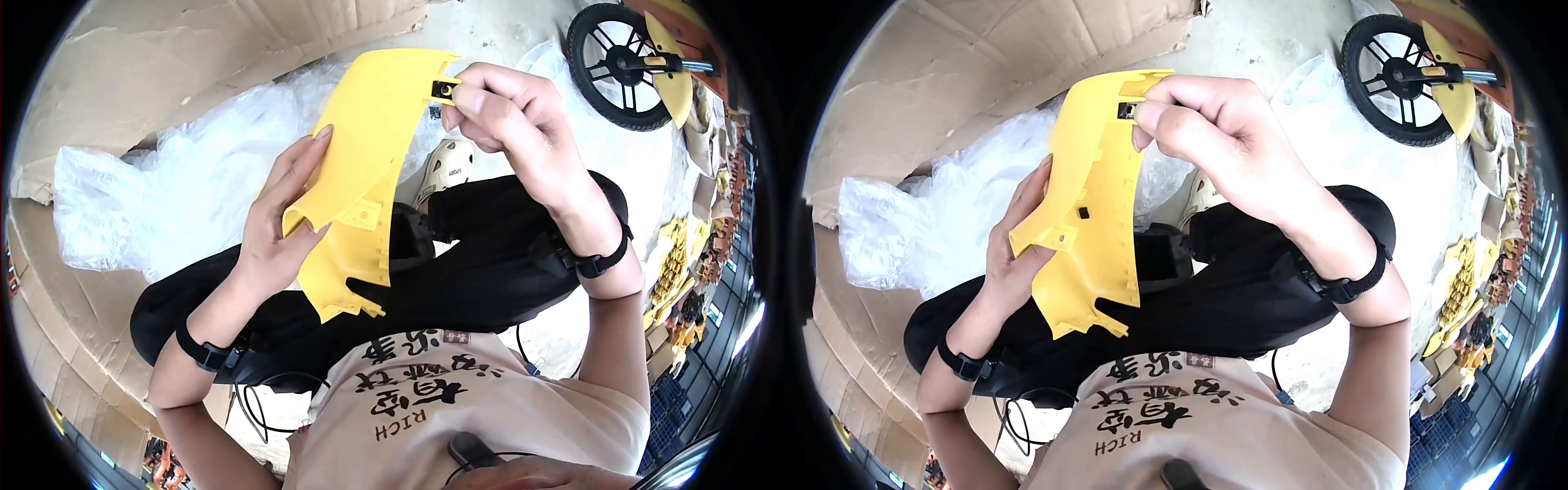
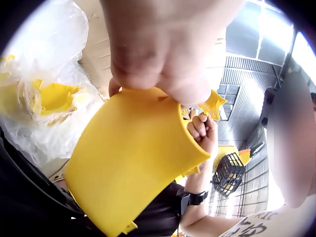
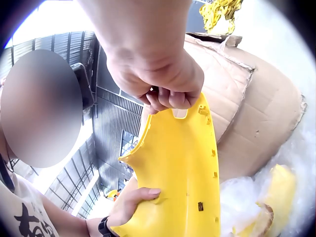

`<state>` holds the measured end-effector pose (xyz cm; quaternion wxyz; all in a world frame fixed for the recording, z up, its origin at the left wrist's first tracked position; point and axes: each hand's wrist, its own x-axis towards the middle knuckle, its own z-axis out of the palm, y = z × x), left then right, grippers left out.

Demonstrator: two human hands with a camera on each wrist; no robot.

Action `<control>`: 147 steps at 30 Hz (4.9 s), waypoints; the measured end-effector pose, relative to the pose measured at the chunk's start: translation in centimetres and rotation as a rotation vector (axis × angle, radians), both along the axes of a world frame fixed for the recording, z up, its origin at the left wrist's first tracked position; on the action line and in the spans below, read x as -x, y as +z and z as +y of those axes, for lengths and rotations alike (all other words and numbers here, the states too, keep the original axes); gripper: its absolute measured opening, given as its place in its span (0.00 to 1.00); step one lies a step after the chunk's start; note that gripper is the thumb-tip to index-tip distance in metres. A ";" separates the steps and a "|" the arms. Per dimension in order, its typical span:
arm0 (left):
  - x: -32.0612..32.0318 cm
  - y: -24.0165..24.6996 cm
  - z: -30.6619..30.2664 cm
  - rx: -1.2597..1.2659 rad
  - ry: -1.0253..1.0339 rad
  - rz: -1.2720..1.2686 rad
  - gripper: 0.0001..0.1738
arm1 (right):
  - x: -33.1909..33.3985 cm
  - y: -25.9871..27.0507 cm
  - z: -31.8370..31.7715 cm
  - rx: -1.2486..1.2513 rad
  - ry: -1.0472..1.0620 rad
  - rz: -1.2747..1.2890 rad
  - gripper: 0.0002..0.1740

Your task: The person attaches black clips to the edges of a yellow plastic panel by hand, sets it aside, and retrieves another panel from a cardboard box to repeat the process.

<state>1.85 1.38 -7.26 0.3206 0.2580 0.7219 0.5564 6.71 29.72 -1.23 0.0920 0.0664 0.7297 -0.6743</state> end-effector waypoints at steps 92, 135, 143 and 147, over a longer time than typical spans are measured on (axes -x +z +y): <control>-0.8 1.0 1.3 -0.254 0.239 -0.424 0.40 | -0.8 0.1 -2.6 0.263 0.335 -0.093 0.11; -0.7 -0.5 0.6 -0.195 0.182 -0.176 0.38 | -1.9 -1.2 -4.0 0.590 0.222 -0.288 0.15; -0.7 -0.5 0.6 -0.206 0.178 -0.188 0.39 | -2.0 -1.1 -4.0 0.613 0.212 -0.276 0.15; -0.8 -0.5 0.6 -0.200 0.181 -0.196 0.39 | -2.0 -1.1 -4.0 0.577 0.225 -0.272 0.15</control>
